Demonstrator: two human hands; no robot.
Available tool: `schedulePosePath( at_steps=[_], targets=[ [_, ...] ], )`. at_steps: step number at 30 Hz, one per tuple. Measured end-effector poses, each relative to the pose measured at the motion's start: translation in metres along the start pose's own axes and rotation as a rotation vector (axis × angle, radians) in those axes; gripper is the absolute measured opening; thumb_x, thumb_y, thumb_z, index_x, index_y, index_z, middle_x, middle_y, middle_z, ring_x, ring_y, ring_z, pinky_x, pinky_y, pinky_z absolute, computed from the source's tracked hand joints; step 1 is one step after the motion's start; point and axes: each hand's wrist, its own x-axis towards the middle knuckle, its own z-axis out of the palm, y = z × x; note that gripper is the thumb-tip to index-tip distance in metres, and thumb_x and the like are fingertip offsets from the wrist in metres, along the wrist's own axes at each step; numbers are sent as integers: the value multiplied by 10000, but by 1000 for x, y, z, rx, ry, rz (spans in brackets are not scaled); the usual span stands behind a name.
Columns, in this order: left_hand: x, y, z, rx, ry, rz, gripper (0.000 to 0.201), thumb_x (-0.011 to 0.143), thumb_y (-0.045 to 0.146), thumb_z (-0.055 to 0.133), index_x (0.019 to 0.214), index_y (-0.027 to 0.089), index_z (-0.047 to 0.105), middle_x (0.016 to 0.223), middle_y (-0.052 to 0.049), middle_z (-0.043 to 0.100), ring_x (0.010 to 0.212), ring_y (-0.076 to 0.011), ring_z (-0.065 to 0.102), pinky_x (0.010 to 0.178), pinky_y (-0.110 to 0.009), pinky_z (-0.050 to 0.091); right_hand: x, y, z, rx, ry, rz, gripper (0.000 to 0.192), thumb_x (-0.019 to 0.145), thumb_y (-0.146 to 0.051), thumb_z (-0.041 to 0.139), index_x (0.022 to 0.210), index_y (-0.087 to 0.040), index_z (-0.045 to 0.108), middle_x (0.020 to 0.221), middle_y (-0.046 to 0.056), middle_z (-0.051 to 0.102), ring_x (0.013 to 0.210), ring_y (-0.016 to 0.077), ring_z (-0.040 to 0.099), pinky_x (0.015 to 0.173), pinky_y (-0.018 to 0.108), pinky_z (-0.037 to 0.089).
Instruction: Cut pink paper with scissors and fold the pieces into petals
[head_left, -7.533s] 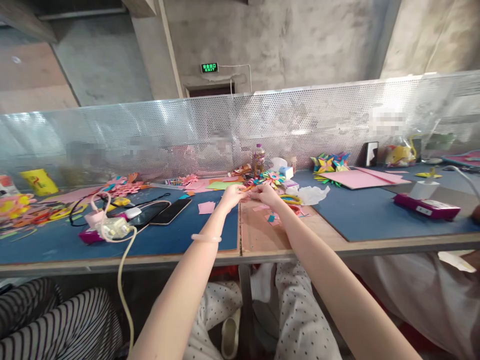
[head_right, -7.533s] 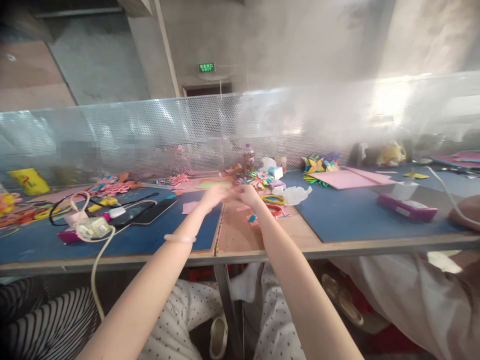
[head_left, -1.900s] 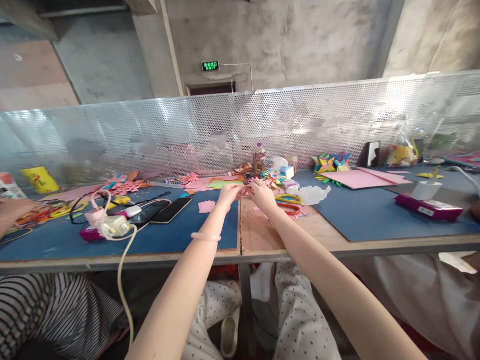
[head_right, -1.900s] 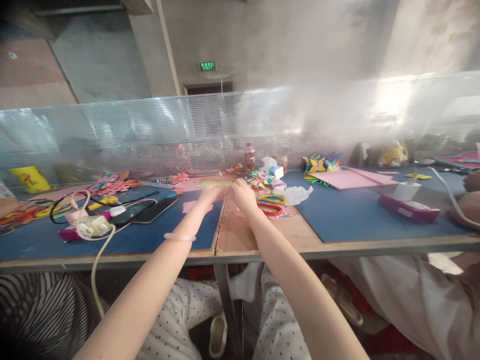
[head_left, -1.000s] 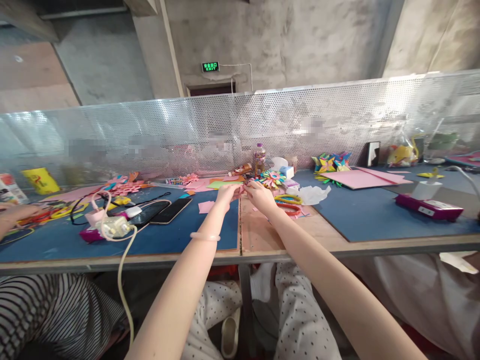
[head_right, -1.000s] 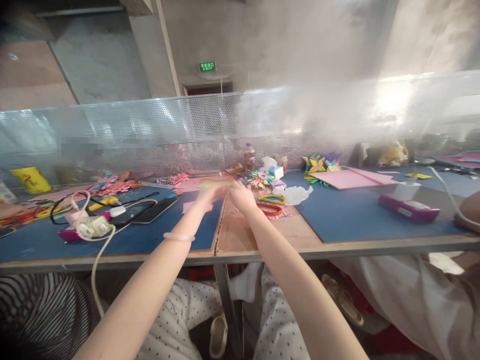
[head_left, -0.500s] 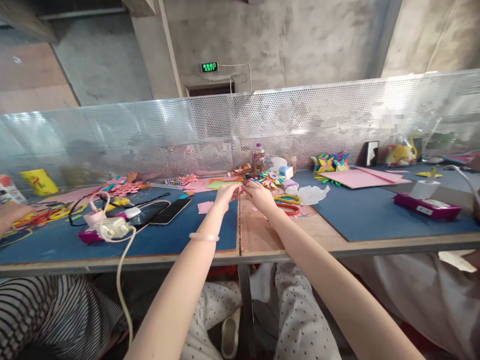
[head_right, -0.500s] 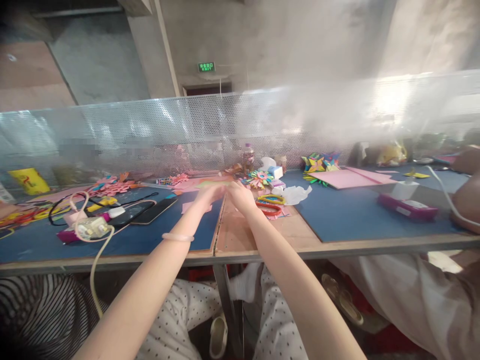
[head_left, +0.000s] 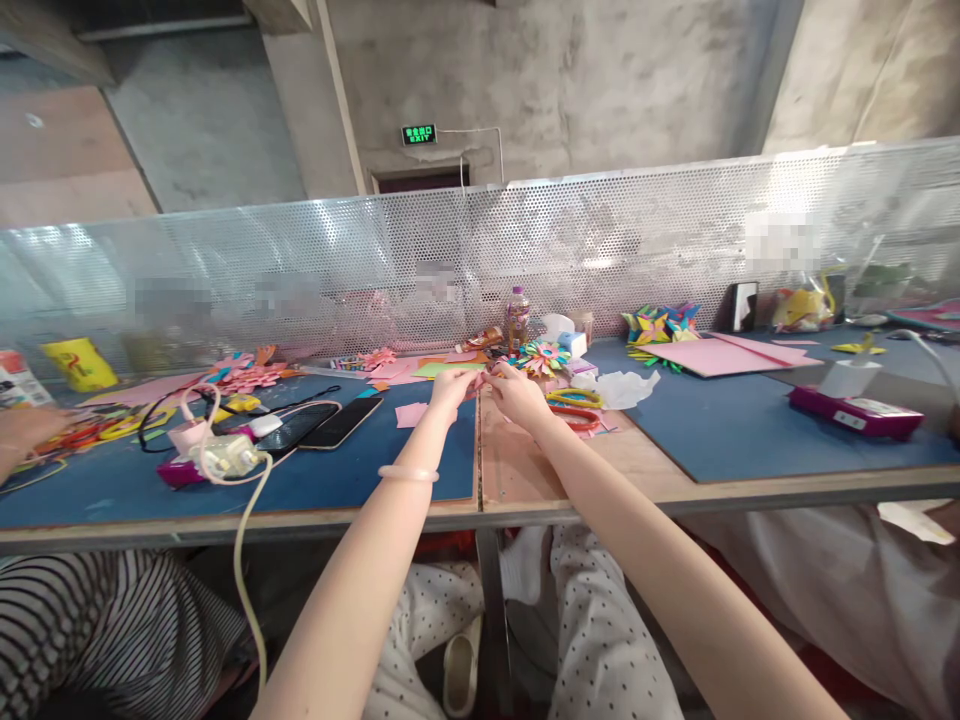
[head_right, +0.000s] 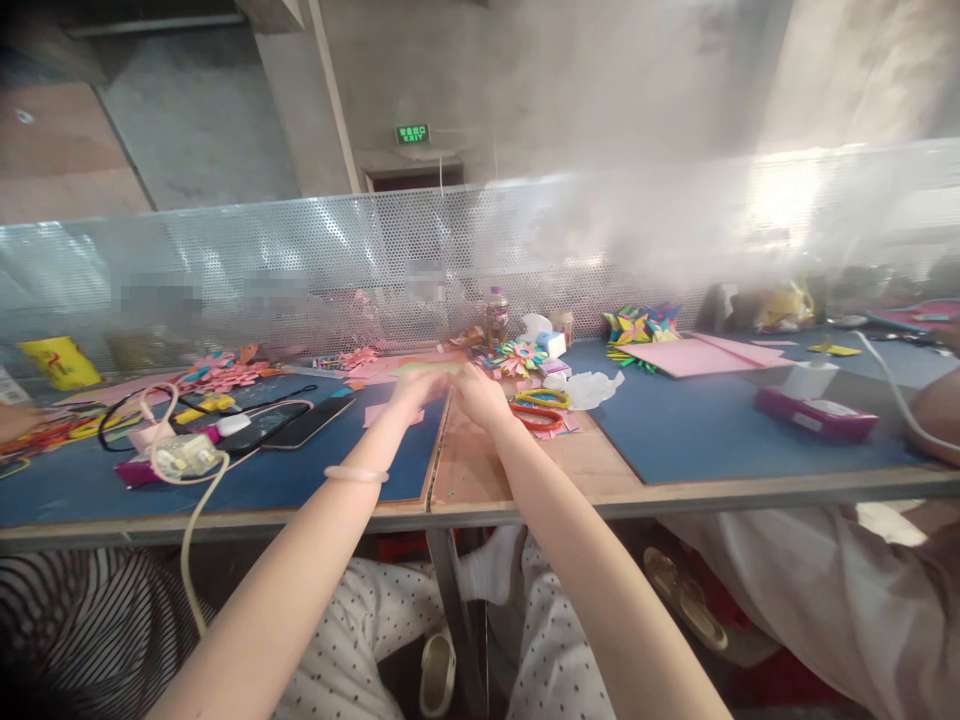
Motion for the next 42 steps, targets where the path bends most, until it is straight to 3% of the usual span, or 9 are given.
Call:
schedulePosePath(
  at_steps=[6,10,14,20,27,42],
  targets=[
    [-2,2,0,75,-34,110,177,629,320,586,662,168,671,702,-46,664,685,-179,576,623,-279,415,7,8,5,397,200,225,296,845,-298,399,1002,-183,623,995,75,563,854,169,550,721,274,457],
    [3,-1,-1,110,-105,231,189,623,302,607,699,147,686,751,-49,667,688,-152,552,654,-251,403,10,14,6,773,31,427,299,804,-382,456,856,-143,626,771,62,585,680,164,555,526,252,466],
    [7,-6,-2,124,-149,273,205,634,327,607,688,146,685,729,-39,662,655,-137,532,650,-244,391,9,18,4,1019,-62,456,307,753,-435,530,780,-143,621,707,42,578,613,131,533,476,224,457],
    [9,-8,-1,108,-182,242,208,634,350,600,628,152,665,685,-25,647,621,-128,514,602,-230,373,6,20,3,1109,-90,455,359,640,-494,650,699,-141,630,688,33,595,595,103,528,511,205,461],
    [6,-2,-2,130,-179,216,176,613,328,612,594,160,659,628,-13,628,607,-129,495,596,-233,358,5,24,7,1176,-101,467,403,633,-531,647,711,-135,632,642,29,595,581,104,536,530,210,451],
    [2,-3,-2,81,-206,139,244,628,392,637,685,159,682,767,-56,677,744,-173,559,689,-275,397,5,18,1,1177,-68,516,412,550,-528,692,649,-134,627,611,10,586,540,93,493,498,209,396]
  ],
)
